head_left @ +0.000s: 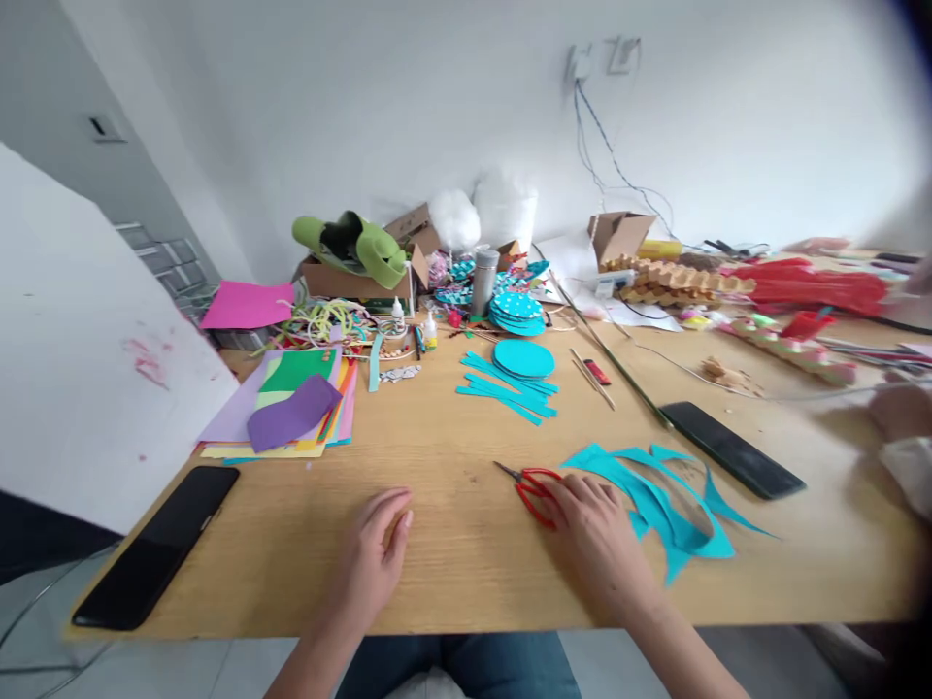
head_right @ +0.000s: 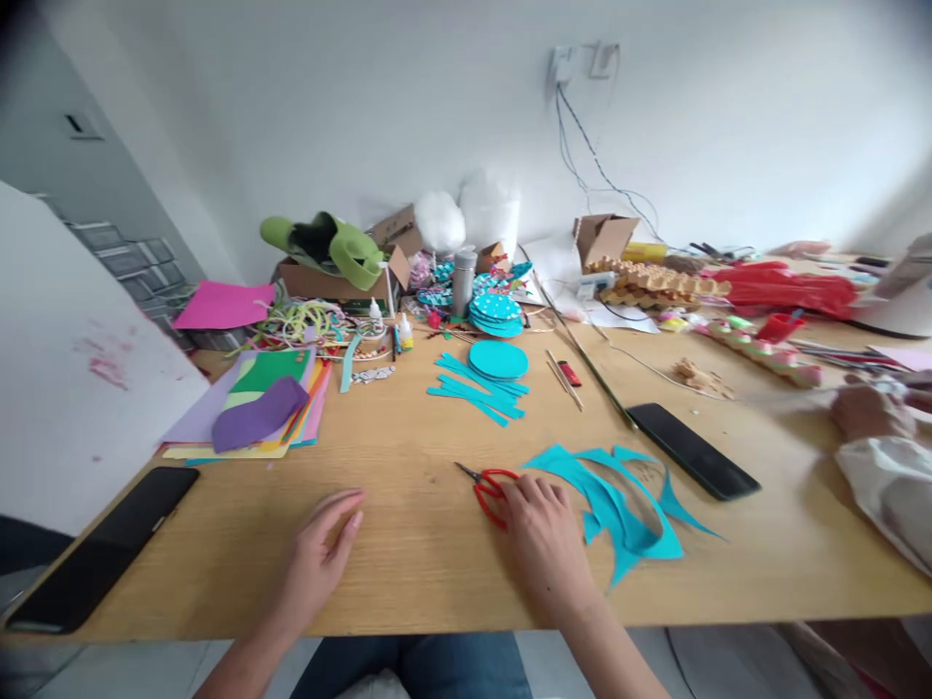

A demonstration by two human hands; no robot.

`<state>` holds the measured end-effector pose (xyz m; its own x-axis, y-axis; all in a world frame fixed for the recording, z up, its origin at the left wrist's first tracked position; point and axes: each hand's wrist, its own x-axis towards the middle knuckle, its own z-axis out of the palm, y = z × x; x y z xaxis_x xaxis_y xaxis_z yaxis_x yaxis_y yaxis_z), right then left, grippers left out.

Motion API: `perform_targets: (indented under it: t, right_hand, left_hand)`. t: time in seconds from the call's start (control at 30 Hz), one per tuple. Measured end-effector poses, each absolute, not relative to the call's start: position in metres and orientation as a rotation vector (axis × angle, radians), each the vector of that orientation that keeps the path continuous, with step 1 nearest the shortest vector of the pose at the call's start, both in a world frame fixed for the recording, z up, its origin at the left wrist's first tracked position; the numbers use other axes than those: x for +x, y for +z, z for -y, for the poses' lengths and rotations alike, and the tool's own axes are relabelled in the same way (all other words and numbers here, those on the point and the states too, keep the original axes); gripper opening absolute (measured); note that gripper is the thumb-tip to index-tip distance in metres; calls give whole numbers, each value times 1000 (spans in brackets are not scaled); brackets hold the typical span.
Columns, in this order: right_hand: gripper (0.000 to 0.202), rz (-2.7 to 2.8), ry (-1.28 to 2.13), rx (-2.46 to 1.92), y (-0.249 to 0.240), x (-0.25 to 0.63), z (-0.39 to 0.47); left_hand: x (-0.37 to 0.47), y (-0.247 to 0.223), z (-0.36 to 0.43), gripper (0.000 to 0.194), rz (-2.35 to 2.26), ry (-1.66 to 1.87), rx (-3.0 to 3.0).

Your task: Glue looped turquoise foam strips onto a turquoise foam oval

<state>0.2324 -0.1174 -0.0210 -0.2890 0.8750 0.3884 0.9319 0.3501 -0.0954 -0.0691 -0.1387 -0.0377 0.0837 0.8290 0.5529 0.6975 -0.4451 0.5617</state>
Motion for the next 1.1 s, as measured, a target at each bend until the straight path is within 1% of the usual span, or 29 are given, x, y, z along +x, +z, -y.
perform_targets:
  t: [0.17, 0.3, 0.37, 0.47, 0.63, 0.87, 1.1]
  right_hand:
    - [30, 2195, -457, -1750, -39, 272, 109]
    - [31, 2106, -611, -1793, -35, 279, 100]
    - [29, 2065, -574, -1720, -26, 261, 95]
    - [27, 2035, -401, -1532, -17, 214, 88]
    - [27, 2142, -135, -1205, -27, 154, 81]
    - [26, 2127, -93, -1151, -36, 152, 78]
    - [25, 2095, -88, -1132, -40, 153, 75]
  left_hand:
    - [-67, -32, 140, 21, -1540, 1271, 2169]
    - [-64, -32, 141, 21, -1513, 1262, 2146]
    - [-63, -32, 142, 22, -1514, 1246, 2154]
    - [-64, -28, 144, 25, -1501, 1182, 2206]
    - [-74, -5, 133, 30, -1448, 1044, 2288]
    - [-81, 18, 85, 30, -1500, 1058, 2347]
    - [-61, 17, 56, 30, -1439, 1053, 2418]
